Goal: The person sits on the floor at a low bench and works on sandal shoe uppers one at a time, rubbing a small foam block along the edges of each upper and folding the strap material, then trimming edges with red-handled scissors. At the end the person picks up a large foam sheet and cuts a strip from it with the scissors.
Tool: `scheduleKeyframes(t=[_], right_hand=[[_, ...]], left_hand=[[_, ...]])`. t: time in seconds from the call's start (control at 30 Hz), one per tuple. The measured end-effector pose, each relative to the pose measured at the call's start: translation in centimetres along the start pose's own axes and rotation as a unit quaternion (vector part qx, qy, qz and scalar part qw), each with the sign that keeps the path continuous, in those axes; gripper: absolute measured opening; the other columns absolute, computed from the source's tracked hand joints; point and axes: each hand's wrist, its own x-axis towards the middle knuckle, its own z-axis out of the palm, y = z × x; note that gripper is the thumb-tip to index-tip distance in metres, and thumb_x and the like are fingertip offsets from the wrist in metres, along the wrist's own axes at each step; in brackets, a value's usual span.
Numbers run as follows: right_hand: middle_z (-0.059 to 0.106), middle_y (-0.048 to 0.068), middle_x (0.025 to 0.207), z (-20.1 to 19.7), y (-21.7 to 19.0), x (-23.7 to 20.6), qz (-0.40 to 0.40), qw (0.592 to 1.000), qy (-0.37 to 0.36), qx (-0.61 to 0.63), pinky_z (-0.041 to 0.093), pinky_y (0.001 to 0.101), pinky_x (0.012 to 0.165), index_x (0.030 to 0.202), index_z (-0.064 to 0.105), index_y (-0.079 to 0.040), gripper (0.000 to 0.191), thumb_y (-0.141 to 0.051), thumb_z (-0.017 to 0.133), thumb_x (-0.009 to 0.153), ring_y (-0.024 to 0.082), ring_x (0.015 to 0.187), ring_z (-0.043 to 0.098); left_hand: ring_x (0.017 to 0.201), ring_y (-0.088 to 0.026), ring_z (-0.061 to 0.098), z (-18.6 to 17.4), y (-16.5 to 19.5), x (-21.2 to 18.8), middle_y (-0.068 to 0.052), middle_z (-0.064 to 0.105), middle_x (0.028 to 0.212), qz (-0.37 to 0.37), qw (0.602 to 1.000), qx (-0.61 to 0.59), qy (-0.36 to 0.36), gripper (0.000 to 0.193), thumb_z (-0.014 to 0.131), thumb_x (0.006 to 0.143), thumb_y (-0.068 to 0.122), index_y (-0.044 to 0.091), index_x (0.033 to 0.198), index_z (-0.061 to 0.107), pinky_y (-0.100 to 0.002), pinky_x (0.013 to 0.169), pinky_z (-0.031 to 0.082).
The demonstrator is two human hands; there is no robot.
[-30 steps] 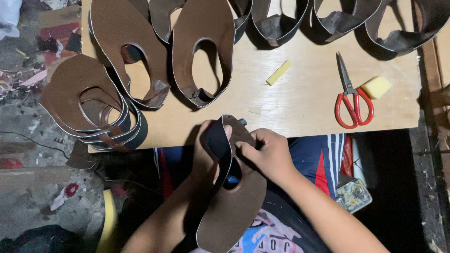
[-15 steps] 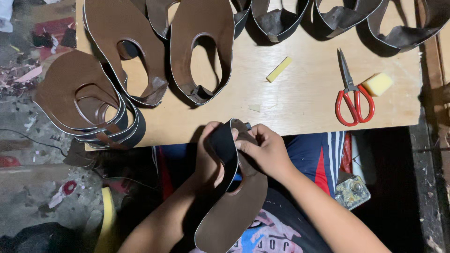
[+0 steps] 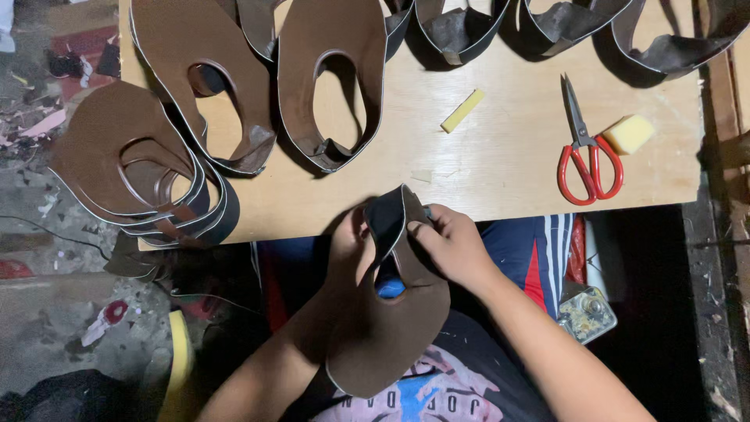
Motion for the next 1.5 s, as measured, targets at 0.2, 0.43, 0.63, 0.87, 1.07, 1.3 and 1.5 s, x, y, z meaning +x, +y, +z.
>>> scheduleKeyframes(t=[0.2, 0.43, 0.63, 0.87, 1.07, 1.3, 1.5], right_hand=[[0.071, -0.001, 0.093, -1.7, -0.8, -1.4, 0.019, 0.998, -0.024, 0.049, 0.051, 0.0217, 0.077, 0.107, 0.071, 0.000, 0.021, -0.015, 0.065, 0.094, 0.004, 0.083, 0.061], [0.062, 0.001, 0.080, -0.1, 1.1, -1.9, 0.021, 0.999, 0.037, 0.001, 0.044, 0.0270, 0.062, 0.097, 0.067, 0.006, 0.021, -0.013, 0.077, 0.093, 0.009, 0.071, 0.052], [0.064, 0.001, 0.091, 0.2, -1.0, -3.0, -0.121, 0.984, 0.104, -0.084, 0.052, 0.0229, 0.069, 0.104, 0.067, -0.002, 0.024, -0.013, 0.078, 0.085, 0.008, 0.078, 0.061], [0.059, 0.011, 0.107, 0.3, -3.1, -2.5, -0.270, 0.925, 0.158, -0.216, 0.053, 0.0283, 0.076, 0.112, 0.071, -0.001, 0.034, -0.009, 0.083, 0.081, 0.021, 0.091, 0.063], [0.064, 0.009, 0.108, 0.8, -1.9, -2.6, -0.257, 0.901, 0.181, -0.299, 0.053, 0.0281, 0.080, 0.104, 0.076, -0.006, 0.020, -0.011, 0.083, 0.086, 0.019, 0.094, 0.066], [0.057, 0.013, 0.117, -0.1, -0.9, -1.7, -0.250, 0.964, 0.033, -0.086, 0.041, 0.0336, 0.105, 0.087, 0.070, -0.002, 0.009, -0.003, 0.077, 0.082, 0.025, 0.116, 0.055], [0.058, 0.006, 0.111, 0.2, -0.7, -1.3, -0.157, 0.980, 0.103, -0.067, 0.047, 0.0273, 0.090, 0.096, 0.066, -0.003, 0.029, -0.015, 0.083, 0.076, 0.018, 0.100, 0.056]], left_hand=[[0.101, -0.016, 0.065, 0.0, 1.1, -0.3, -0.007, 0.069, 0.110, 0.029, 0.999, 0.010, 0.043, 0.026, 0.058, 0.096, 0.010, 0.000, 0.121, 0.059, -0.030, 0.092, 0.054], [0.097, -0.015, 0.062, 0.3, 0.6, -1.2, -0.011, 0.066, 0.104, 0.056, 0.981, 0.184, -0.024, 0.024, 0.069, 0.094, 0.008, 0.000, 0.114, 0.059, -0.031, 0.085, 0.053], [0.106, -0.025, 0.063, -0.4, 2.0, -2.1, -0.021, 0.062, 0.113, 0.371, 0.855, 0.347, -0.103, 0.027, 0.073, 0.092, 0.009, 0.002, 0.114, 0.059, -0.039, 0.088, 0.052], [0.102, -0.024, 0.066, 0.7, 0.3, -1.4, -0.019, 0.071, 0.112, -0.034, 0.977, 0.180, -0.110, 0.028, 0.060, 0.097, 0.007, 0.003, 0.123, 0.067, -0.037, 0.088, 0.052], [0.113, -0.017, 0.066, -0.2, -2.4, -0.7, -0.010, 0.069, 0.122, 0.085, 0.975, 0.189, -0.076, 0.032, 0.055, 0.098, 0.008, 0.000, 0.127, 0.063, -0.030, 0.097, 0.052], [0.101, -0.014, 0.064, -1.1, -5.9, 0.6, -0.007, 0.070, 0.113, -0.063, 0.996, 0.038, 0.043, 0.034, 0.059, 0.093, 0.003, -0.002, 0.125, 0.069, -0.028, 0.089, 0.051], [0.104, -0.014, 0.065, -0.6, -6.3, 1.0, -0.006, 0.069, 0.114, 0.002, 1.000, -0.008, -0.024, 0.035, 0.060, 0.092, 0.003, -0.001, 0.126, 0.065, -0.029, 0.090, 0.052]])
